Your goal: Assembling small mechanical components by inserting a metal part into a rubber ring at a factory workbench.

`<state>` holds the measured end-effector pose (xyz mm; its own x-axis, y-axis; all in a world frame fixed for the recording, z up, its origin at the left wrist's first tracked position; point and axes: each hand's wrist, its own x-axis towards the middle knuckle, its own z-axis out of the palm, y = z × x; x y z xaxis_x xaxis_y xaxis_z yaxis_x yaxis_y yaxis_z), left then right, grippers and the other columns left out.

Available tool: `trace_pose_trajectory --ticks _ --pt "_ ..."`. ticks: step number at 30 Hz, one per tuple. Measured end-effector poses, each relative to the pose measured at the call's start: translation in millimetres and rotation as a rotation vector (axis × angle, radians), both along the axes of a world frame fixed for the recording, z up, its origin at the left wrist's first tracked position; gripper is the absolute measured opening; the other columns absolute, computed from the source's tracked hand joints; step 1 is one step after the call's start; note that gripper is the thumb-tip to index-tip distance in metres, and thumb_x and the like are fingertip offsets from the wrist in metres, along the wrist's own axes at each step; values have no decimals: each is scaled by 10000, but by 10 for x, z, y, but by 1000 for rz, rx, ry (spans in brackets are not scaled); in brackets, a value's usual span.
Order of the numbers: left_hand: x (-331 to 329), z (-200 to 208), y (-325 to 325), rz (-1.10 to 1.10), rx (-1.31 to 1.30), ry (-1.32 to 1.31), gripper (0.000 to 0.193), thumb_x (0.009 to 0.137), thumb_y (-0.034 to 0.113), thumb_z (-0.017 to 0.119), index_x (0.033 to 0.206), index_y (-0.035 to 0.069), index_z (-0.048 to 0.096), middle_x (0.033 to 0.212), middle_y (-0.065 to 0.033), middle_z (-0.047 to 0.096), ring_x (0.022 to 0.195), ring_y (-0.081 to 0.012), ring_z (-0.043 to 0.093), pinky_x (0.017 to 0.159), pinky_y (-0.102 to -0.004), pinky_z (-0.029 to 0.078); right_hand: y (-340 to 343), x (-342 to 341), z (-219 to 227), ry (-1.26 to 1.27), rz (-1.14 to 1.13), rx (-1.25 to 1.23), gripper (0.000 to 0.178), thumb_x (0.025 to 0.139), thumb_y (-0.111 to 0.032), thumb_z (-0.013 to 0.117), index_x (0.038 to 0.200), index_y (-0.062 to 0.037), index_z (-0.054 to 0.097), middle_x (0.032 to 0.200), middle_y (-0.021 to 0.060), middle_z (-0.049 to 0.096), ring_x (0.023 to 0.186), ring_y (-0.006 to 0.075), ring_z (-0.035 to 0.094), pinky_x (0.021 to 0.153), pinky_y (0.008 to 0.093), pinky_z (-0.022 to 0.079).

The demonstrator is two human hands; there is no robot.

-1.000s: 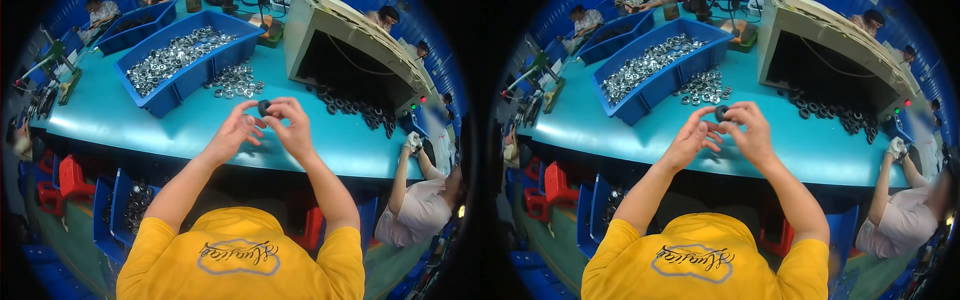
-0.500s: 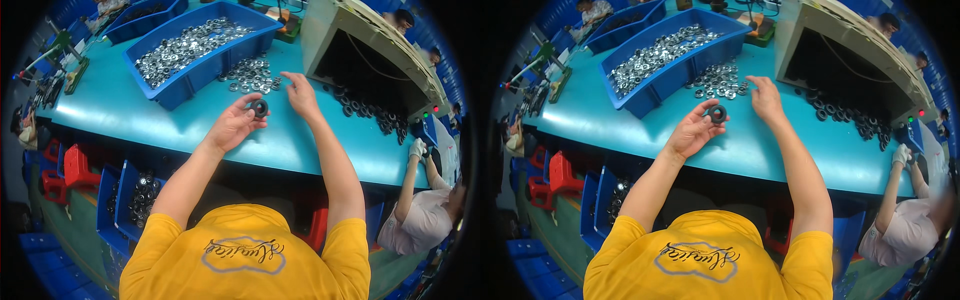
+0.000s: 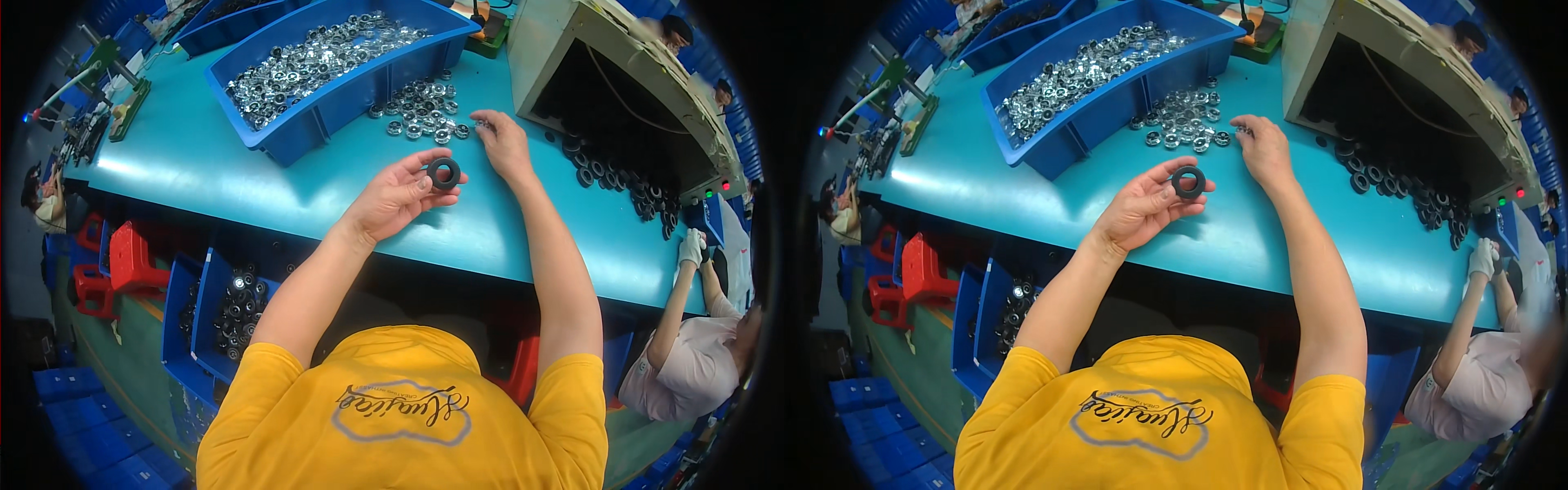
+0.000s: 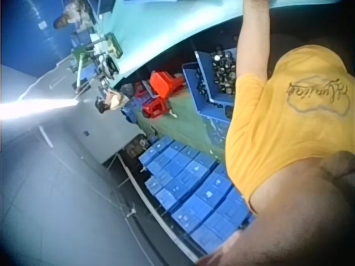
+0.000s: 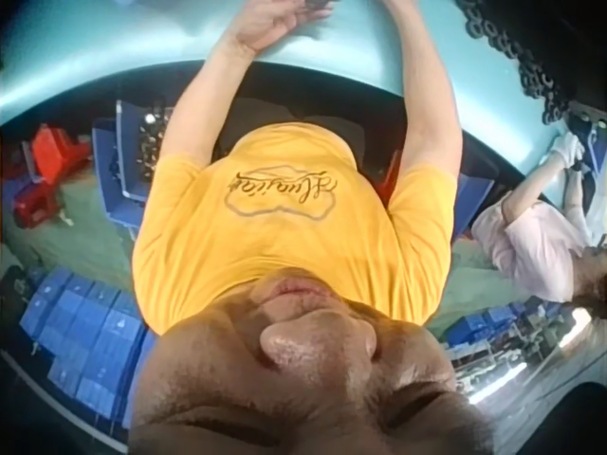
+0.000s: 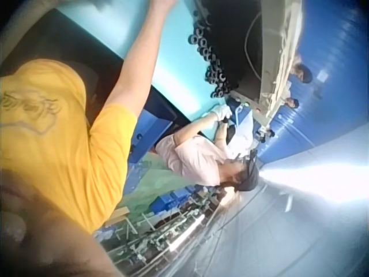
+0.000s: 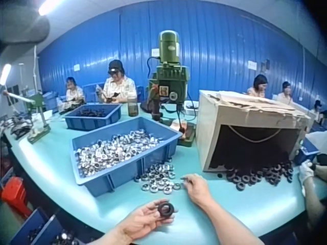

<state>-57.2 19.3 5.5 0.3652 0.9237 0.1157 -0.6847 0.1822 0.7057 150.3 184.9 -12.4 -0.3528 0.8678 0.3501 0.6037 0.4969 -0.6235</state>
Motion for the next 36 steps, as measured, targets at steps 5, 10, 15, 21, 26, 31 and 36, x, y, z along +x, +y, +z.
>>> trace_pose_trajectory --ticks 5,10,15,21,26,31,36 --pt "2 2 -2 9 -9 -12 523 1014 114 595 1489 23 397 1323 -228 588 1188 -279 628 1050 -399 520 -322 54 227 442 67 -411 271 932 -163 703 1179 -51 697 915 36 689 819 146 638 790 297 512" --pt "-6 -7 -6 18 -15 -6 512 1003 122 618 1466 17 425 1296 -217 598 1176 -273 634 1040 -390 527 -739 8 453 590 125 -594 300 937 -180 721 1198 -36 687 964 32 678 887 123 624 801 287 514" --pt "63 -6 -25 310 58 332 548 896 73 747 1389 22 513 1166 -131 615 1091 -201 637 985 -333 535 -845 9 265 789 133 -668 380 920 -202 748 1229 -3 651 1019 57 682 941 137 632 820 288 520" --pt "154 -60 -31 575 248 855 532 783 7 819 1271 2 606 1147 -48 536 1036 -153 626 911 -286 557 -839 34 218 723 145 -688 369 901 -211 768 1199 -17 668 1018 54 689 939 139 631 826 288 514" --pt "153 -96 -28 614 245 814 480 755 32 820 1205 52 654 1098 -36 526 922 -129 637 822 -268 543 -888 -35 252 636 160 -683 335 897 -216 765 1173 -37 699 973 38 694 908 125 624 813 276 505" --pt "134 -32 -59 478 142 644 513 803 -49 777 1282 20 606 1154 -54 599 1048 -144 636 928 -295 561 -888 -35 251 618 166 -670 330 895 -216 763 1169 -41 710 953 28 692 883 112 615 800 268 502" --pt "133 -40 -57 446 74 550 542 813 -60 759 1314 29 573 1149 -68 659 1042 -130 646 923 -283 554 -883 -39 251 645 180 -670 323 894 -216 768 1162 -45 714 949 24 693 874 105 611 791 263 500"
